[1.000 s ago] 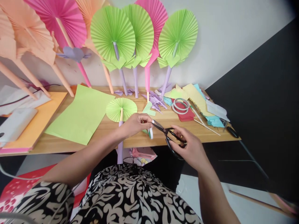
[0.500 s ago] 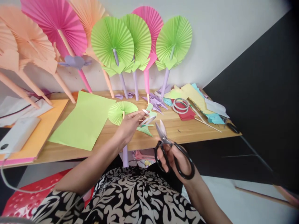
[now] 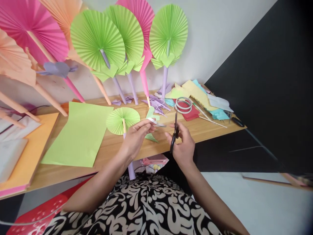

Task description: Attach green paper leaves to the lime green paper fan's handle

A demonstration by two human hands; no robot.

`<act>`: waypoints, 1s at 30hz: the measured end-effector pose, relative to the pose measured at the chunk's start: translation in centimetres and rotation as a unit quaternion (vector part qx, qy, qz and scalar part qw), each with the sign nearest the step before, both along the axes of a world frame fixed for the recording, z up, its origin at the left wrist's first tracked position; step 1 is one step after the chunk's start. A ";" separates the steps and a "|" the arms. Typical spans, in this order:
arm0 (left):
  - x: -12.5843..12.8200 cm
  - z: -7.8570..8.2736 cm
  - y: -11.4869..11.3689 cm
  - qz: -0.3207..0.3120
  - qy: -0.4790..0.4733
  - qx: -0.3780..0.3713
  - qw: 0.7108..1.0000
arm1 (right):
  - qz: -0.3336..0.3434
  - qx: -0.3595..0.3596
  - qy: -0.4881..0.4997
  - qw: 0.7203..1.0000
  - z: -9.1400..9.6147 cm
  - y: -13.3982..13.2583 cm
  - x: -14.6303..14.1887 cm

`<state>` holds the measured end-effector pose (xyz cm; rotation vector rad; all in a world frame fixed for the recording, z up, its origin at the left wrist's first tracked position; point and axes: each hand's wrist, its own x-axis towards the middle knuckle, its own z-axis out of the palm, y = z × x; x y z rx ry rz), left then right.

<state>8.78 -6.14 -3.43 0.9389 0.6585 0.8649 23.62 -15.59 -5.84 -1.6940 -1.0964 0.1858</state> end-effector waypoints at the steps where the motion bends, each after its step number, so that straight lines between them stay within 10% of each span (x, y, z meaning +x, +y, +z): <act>1: 0.0 -0.1 0.0 0.000 -0.002 -0.005 1.000 | -0.004 0.001 -0.011 1.000 0.1 0.1 0.4; 12: -0.4 -0.6 -1.0 -0.010 0.092 0.075 0.993 | 0.220 -0.064 0.256 0.939 0.5 0.6 1.0; 20: -0.8 -0.5 -1.0 0.184 0.235 0.393 0.870 | 0.151 -0.058 0.109 0.981 2.0 -1.2 0.0; 30: -1.4 -1.3 -0.3 0.162 0.284 0.356 0.875 | 0.143 -0.048 -0.058 0.987 3.2 -2.2 0.1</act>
